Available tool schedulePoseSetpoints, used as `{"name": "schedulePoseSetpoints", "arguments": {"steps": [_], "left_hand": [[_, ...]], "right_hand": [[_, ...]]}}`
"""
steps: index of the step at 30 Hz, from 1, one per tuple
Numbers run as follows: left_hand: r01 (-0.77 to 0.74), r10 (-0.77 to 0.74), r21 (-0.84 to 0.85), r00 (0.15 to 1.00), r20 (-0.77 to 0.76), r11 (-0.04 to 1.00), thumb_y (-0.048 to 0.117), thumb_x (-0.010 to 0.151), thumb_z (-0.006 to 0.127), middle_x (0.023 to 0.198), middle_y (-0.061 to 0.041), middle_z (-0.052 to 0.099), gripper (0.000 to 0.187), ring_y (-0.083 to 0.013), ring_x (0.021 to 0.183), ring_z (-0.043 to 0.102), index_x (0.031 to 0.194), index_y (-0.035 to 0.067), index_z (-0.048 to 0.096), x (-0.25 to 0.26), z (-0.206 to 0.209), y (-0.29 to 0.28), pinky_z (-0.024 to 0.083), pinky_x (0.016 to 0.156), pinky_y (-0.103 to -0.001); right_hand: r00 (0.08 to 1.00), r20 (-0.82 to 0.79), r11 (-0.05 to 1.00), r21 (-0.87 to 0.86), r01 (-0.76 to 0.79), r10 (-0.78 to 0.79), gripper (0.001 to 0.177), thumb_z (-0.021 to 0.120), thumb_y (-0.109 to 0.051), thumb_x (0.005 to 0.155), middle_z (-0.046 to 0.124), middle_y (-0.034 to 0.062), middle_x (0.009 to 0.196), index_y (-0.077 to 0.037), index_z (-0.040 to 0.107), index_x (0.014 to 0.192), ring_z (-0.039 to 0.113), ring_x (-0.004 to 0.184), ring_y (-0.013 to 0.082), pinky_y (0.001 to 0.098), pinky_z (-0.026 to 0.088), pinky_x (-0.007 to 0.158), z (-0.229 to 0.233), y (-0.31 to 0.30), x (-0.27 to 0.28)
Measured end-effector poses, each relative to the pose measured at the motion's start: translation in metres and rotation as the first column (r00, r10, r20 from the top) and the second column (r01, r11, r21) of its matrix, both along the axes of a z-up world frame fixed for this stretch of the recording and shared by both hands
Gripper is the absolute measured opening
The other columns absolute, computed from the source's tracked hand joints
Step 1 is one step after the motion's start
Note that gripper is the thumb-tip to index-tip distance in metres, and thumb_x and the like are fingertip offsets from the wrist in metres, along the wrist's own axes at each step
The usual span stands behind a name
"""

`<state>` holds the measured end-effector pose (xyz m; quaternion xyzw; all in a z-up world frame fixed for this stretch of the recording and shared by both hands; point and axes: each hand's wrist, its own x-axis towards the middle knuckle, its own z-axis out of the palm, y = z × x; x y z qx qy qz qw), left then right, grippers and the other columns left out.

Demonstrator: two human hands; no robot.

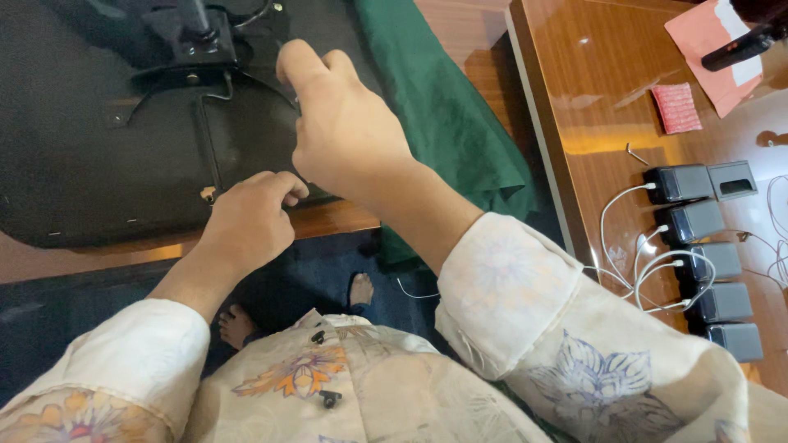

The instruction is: The person uses an Allen key to tighten screws on the underside of an overturned chair base. They work on multiple screw locations around the base, holding the chair steady with one hand while turning the tool with the other.

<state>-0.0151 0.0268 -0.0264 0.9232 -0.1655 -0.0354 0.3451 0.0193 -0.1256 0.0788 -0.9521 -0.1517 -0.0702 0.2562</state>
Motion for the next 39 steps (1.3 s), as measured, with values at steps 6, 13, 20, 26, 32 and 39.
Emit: {"name": "schedulePoseSetpoints", "arguments": {"steps": [6,13,20,26,32,39], "left_hand": [[-0.026,0.026,0.029,1.0,0.005,0.999,-0.007,0.078,0.052,0.099,-0.013,0.072,0.041,-0.0375,0.1,0.066,0.111,0.01,0.069,0.0,-0.009,0.002,0.051,0.086,-0.05],[-0.038,0.034,0.125,0.999,0.031,0.991,-0.002,0.081,0.056,0.101,-0.016,0.069,0.024,-0.0412,0.101,0.064,0.1,0.008,0.067,0.001,-0.011,0.0,0.05,0.087,-0.053],[-0.043,0.049,0.155,0.998,-0.034,0.987,-0.002,0.081,0.058,0.106,-0.013,0.07,0.024,-0.0367,0.106,0.066,0.101,0.007,0.069,0.003,-0.01,0.0,0.051,0.091,-0.048],[-0.052,0.065,0.149,0.995,-0.081,0.988,-0.004,0.08,0.057,0.108,-0.01,0.071,0.032,-0.0337,0.107,0.066,0.107,0.008,0.069,0.002,-0.006,-0.001,0.051,0.092,-0.046],[-0.032,0.037,0.051,0.995,-0.098,0.998,-0.008,0.075,0.054,0.109,-0.009,0.071,0.045,-0.03,0.105,0.068,0.113,0.011,0.068,-0.001,-0.001,-0.001,0.052,0.092,-0.044],[-0.042,0.048,0.119,0.998,-0.043,0.992,-0.004,0.078,0.057,0.11,-0.011,0.072,0.033,-0.0341,0.109,0.066,0.106,0.007,0.07,0.003,-0.009,0.0,0.052,0.094,-0.045]], "right_hand": [[0.999,-0.054,0.997,-0.077,-0.002,-0.002,0.03,0.069,-0.014,0.087,0.061,0.0153,0.113,-0.018,0.054,0.113,0.069,0.092,0.0436,0.0534,0.056,0.076,0.003,0.012,-0.016],[0.997,-0.071,0.994,-0.108,-0.013,0.005,0.034,0.071,-0.016,0.086,0.06,0.0156,0.111,-0.017,0.052,0.114,0.069,0.091,0.0451,0.0543,0.056,0.075,0.006,0.015,-0.022],[0.992,-0.114,0.994,-0.096,-0.058,0.047,0.069,0.085,-0.014,0.061,0.062,0.0145,0.114,-0.017,0.05,0.121,0.069,0.098,0.0442,0.0508,0.057,0.077,0.009,0.009,-0.015],[0.997,-0.072,0.99,-0.134,-0.033,0.023,0.037,0.074,-0.015,0.084,0.064,0.0143,0.107,-0.017,0.054,0.115,0.072,0.092,0.0405,0.0494,0.058,0.075,0.007,0.011,-0.015],[0.999,-0.039,0.983,-0.184,-0.019,0.012,0.039,0.075,-0.023,0.085,0.063,0.0159,0.106,-0.016,0.053,0.116,0.071,0.091,0.0424,0.0516,0.057,0.074,0.007,0.009,-0.011],[0.993,-0.12,0.988,-0.151,-0.012,-0.006,0.076,0.088,-0.02,0.057,0.06,0.0171,0.117,-0.015,0.049,0.122,0.069,0.096,0.0454,0.051,0.059,0.075,0.006,0.011,-0.006]]}}
